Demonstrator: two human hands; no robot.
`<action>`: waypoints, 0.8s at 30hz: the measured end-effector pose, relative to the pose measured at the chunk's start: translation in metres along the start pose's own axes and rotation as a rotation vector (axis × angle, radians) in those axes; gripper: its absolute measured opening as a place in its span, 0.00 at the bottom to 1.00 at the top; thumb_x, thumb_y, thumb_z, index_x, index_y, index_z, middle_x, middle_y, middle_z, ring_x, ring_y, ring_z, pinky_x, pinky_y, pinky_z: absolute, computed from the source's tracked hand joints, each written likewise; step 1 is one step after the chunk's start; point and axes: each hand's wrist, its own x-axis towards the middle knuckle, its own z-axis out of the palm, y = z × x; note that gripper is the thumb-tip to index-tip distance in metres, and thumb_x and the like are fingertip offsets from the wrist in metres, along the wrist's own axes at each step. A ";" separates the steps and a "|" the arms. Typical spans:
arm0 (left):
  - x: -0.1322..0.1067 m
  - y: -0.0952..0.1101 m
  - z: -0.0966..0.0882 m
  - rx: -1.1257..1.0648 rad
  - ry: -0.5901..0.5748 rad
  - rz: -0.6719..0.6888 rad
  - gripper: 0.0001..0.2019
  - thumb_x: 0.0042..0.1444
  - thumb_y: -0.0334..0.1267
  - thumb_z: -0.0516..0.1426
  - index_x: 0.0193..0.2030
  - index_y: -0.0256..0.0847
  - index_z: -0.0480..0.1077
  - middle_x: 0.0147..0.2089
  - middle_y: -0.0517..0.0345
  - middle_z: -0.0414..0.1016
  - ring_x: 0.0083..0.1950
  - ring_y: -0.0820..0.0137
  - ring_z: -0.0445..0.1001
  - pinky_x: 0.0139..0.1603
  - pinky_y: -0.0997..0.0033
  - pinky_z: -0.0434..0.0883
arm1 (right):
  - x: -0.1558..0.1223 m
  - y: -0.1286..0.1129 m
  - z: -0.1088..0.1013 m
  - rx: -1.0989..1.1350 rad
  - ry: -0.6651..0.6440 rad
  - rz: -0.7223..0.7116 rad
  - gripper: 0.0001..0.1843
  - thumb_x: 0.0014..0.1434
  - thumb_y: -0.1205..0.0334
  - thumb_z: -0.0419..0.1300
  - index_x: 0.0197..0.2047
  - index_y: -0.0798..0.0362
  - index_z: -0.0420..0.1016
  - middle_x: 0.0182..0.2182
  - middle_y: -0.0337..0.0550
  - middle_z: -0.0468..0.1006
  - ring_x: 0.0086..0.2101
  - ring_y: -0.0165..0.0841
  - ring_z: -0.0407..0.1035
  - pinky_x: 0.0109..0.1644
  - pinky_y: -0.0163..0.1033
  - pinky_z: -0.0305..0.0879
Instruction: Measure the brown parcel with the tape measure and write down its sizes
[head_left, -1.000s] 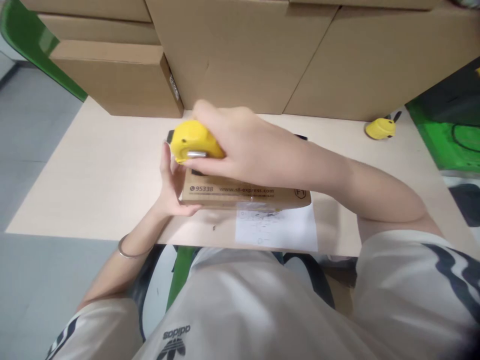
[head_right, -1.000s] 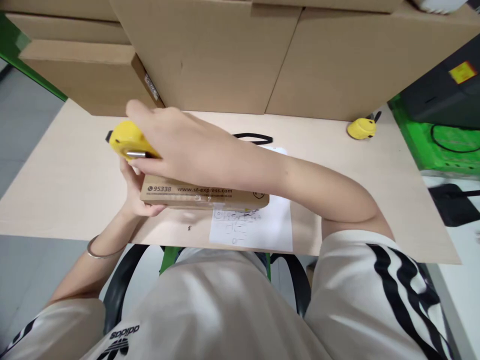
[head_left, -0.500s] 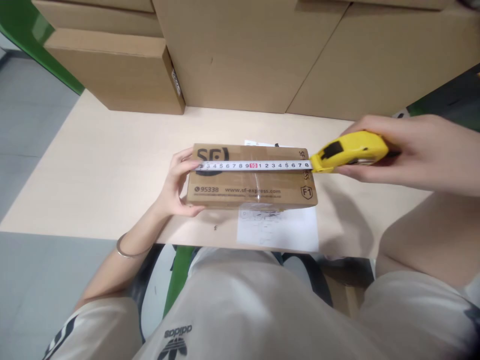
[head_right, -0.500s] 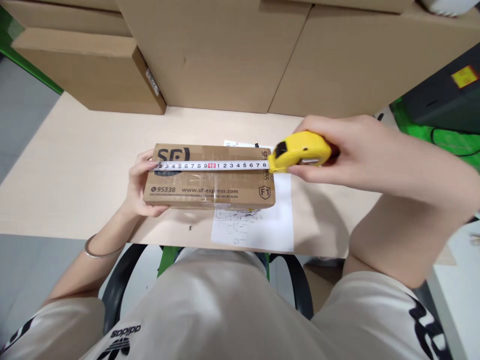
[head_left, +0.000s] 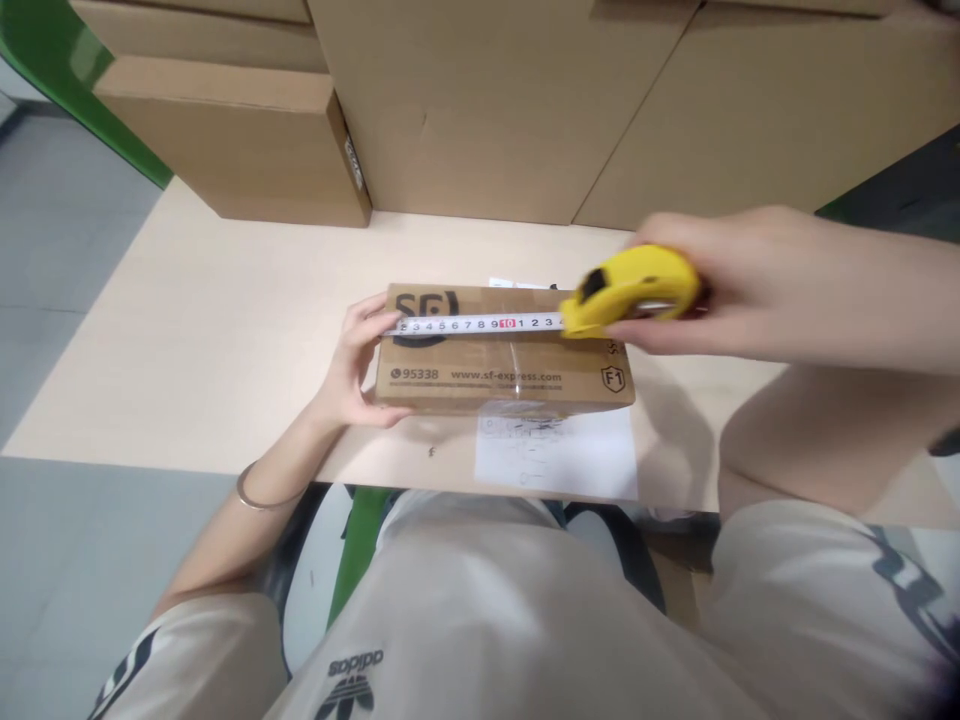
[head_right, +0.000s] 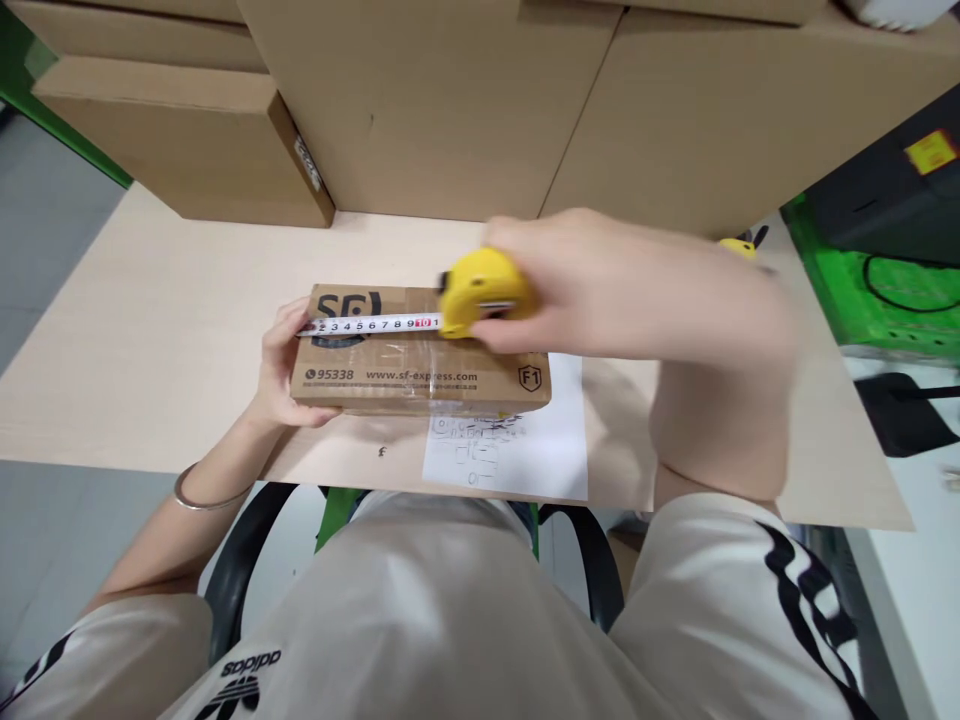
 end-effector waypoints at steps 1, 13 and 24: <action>-0.002 -0.002 0.000 -0.028 0.010 0.000 0.60 0.34 0.64 0.76 0.75 0.65 0.57 0.73 0.50 0.62 0.75 0.39 0.62 0.72 0.32 0.67 | 0.018 -0.015 0.006 0.028 -0.014 -0.051 0.22 0.63 0.36 0.63 0.39 0.47 0.72 0.30 0.37 0.76 0.26 0.29 0.68 0.28 0.39 0.56; 0.018 0.021 0.009 -0.288 0.292 -0.365 0.44 0.48 0.59 0.72 0.70 0.53 0.65 0.72 0.52 0.71 0.73 0.47 0.70 0.72 0.48 0.71 | 0.084 -0.073 0.018 0.257 0.238 -0.360 0.29 0.69 0.51 0.63 0.66 0.55 0.63 0.61 0.40 0.76 0.47 0.32 0.75 0.48 0.36 0.65; 0.041 0.041 0.019 -0.491 0.203 -0.998 0.23 0.60 0.56 0.63 0.50 0.38 0.76 0.47 0.50 0.84 0.52 0.52 0.82 0.51 0.58 0.81 | 0.060 -0.033 0.079 0.257 0.016 -0.261 0.22 0.68 0.41 0.60 0.55 0.49 0.77 0.42 0.43 0.83 0.41 0.38 0.73 0.49 0.44 0.63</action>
